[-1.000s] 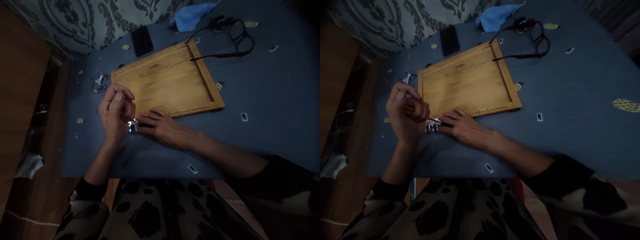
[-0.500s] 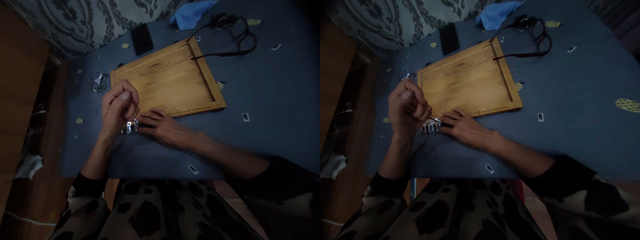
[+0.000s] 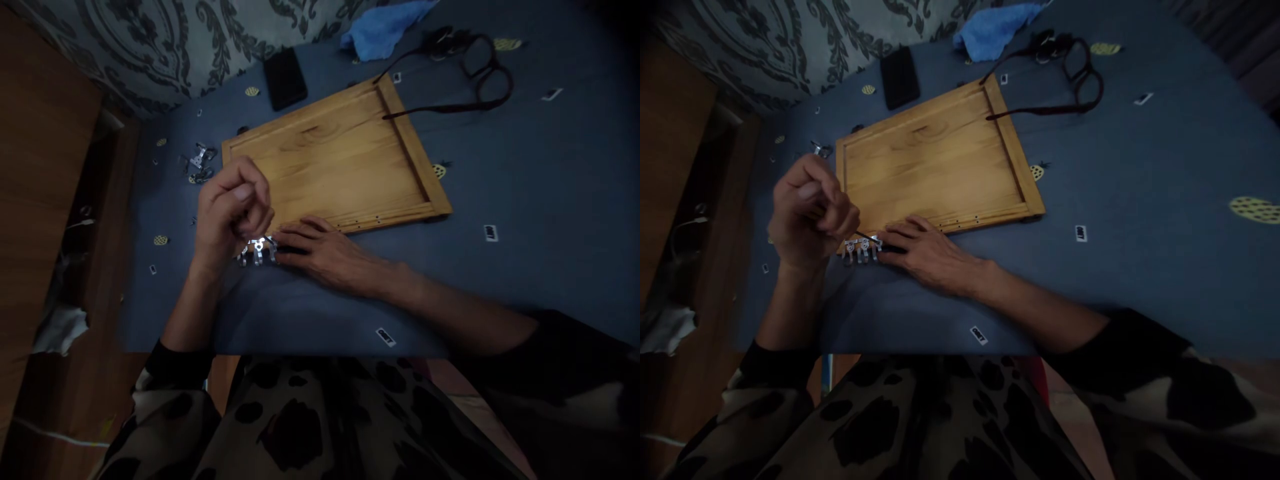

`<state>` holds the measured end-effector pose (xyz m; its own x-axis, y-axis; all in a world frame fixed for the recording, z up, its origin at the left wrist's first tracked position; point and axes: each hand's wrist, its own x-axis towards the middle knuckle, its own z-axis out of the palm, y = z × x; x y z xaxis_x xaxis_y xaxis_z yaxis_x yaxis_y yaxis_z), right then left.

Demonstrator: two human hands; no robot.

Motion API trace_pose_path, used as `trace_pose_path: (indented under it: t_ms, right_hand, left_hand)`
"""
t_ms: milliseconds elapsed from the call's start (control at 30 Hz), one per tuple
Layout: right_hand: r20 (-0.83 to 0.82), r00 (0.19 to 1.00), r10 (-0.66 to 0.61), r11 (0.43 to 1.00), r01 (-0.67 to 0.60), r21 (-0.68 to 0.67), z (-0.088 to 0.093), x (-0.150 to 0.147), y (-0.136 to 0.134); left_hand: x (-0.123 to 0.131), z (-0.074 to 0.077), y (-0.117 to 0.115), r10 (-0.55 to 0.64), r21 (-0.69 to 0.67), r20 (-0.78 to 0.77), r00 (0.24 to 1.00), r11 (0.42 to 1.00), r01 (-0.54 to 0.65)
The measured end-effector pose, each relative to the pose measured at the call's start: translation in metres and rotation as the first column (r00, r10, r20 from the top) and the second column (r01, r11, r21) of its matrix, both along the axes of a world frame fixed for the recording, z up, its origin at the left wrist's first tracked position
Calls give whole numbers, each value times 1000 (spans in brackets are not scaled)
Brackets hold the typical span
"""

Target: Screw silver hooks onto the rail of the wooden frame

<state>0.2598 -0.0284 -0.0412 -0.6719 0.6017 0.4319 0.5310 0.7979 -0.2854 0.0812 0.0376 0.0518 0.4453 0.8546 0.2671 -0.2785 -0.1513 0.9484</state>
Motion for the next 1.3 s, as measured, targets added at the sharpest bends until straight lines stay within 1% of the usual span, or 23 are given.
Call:
trace_pose_path:
  t_ms: [100,200,267,400,467,567,700,867,967,1033,1133,1200,1267,1300]
  right_hand:
    - [0,1000,12,1000,-12,-10,-1,0,1]
    - [-10,1000,12,1000,-12,-12,-3,0,1]
    - [-15,1000,8,1000,-8,-13,-3,0,1]
    - [-41,999,14,1000,-14,-11,-1,1,0]
    - [-62,998,22,1000,-23,-2,0,2,0]
    - [-98,994,38,999,-37,5,0,2,0]
    - [-146,989,25,1000,-26,-6,-2,4,1]
    - [-203,979,9,1000,-5,22,2,5,0]
    - [-270,963,-12,998,27,50,8,4,-4]
    - [-316,949,3,999,12,48,13,4,-10]
    - [-349,934,75,997,-70,26,20,4,-21]
    - [-329,937,113,993,-121,-4,24,4,-26]
    - [-317,938,142,987,-158,-24,26,4,-30]
    - [-312,938,150,985,-168,-31,27,4,-31]
  left_hand:
    - [-5,10,-6,-26,107,93,995,994,16]
    - [-11,17,-13,-7,145,107,994,989,-8]
    - [-14,18,-18,40,131,106,994,990,-54]
    - [-13,16,-28,152,42,126,980,987,-158]
    - [-12,16,-31,184,29,132,974,981,-190]
    - [-10,19,-34,184,62,141,973,979,-195]
    - [-9,23,-39,190,100,136,972,974,-204]
    - [-8,21,-53,200,123,149,968,968,-219]
    - [-10,16,-66,181,147,159,970,968,-205]
    - [-12,13,-76,154,177,108,982,969,-171]
    - [-13,11,-91,131,264,-45,990,958,-115]
    - [-8,9,-100,106,333,-115,988,941,-62]
    - [1,3,-107,63,369,-133,989,929,-9]
    - [5,-1,-110,41,366,-134,990,931,11]
